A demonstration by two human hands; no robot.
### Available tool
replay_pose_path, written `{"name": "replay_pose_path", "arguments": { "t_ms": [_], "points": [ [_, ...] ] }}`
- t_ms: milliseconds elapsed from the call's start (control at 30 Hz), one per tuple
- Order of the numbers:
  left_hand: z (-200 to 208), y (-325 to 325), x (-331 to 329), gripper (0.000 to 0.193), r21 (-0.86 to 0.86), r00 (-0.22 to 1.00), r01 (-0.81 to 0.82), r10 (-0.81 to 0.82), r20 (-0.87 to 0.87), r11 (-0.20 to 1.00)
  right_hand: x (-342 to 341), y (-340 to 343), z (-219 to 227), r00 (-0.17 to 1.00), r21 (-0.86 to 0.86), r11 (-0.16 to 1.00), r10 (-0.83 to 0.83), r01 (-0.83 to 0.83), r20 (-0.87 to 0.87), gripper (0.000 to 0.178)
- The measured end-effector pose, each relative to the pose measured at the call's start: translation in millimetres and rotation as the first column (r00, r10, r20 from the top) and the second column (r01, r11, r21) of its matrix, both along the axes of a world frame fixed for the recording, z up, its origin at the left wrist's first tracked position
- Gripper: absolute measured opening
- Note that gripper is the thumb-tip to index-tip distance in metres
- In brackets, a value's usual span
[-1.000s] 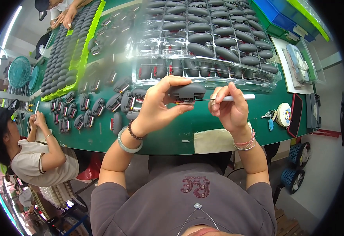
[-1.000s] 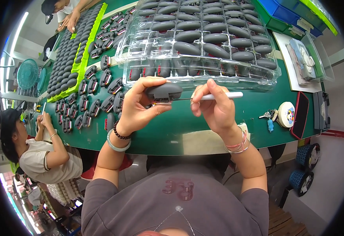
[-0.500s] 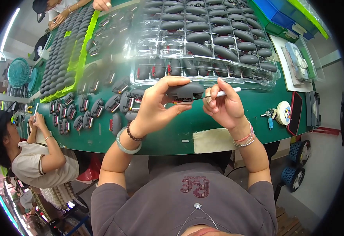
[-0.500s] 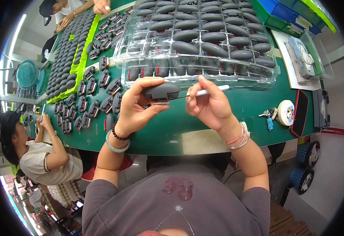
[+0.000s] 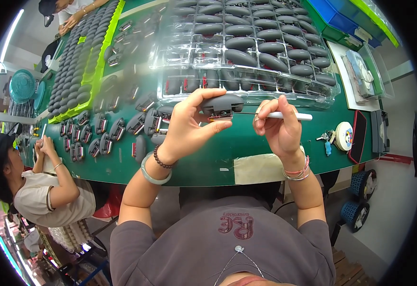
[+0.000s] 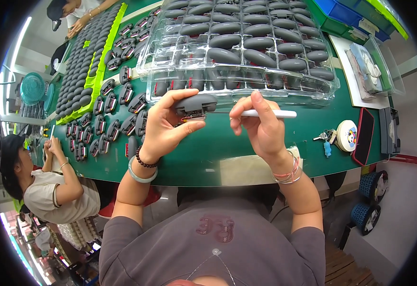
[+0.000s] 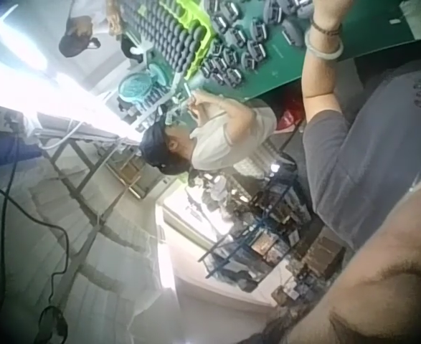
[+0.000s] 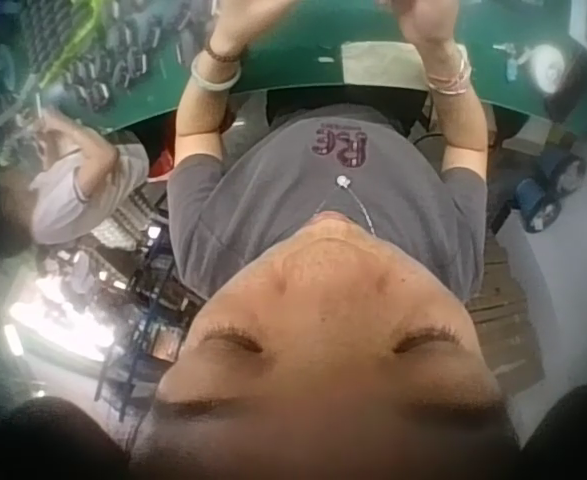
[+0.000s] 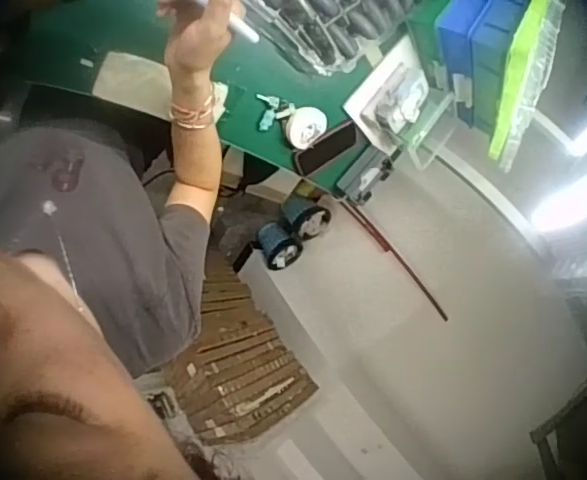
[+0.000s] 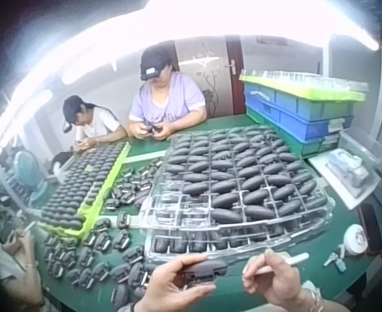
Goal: The person assembles small black plastic components by hand and with an assembly tool at a work table.
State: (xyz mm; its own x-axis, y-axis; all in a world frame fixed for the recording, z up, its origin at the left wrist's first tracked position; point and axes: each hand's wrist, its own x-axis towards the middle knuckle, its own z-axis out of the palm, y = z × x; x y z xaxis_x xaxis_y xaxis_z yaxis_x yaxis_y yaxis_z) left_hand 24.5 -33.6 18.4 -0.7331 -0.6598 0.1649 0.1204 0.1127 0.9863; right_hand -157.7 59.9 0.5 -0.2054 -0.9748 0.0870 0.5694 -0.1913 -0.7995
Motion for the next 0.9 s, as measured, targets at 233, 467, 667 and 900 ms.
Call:
{"name": "replay_pose_path", "arguments": {
  "t_ms": [233, 467, 667, 900],
  "points": [
    [-5, 0, -1, 0.047, -0.071, 0.997, -0.023, 0.018, -0.073, 0.997, 0, 0, 2, 0.998, -0.035, 0.999, 0.029, -0.031, -0.054, 0.049],
    [-5, 0, 0, 0.048, -0.231, 0.987, -0.038, 0.000, -0.162, 0.972, 4, 8, 8, 0.968, -0.143, 0.989, -0.004, -0.033, -0.249, 0.047],
    [-3, 0, 0, 0.049, -0.338, 0.986, -0.035, -0.023, -0.167, 0.940, 4, 8, 9, 0.966, -0.162, 0.986, 0.005, -0.049, -0.260, 0.046],
    [-3, -1, 0, 0.049, -0.363, 0.984, -0.049, -0.017, -0.177, 0.931, 5, 9, 9, 0.962, -0.197, 0.980, -0.039, -0.015, -0.269, 0.047]
  ]
}}
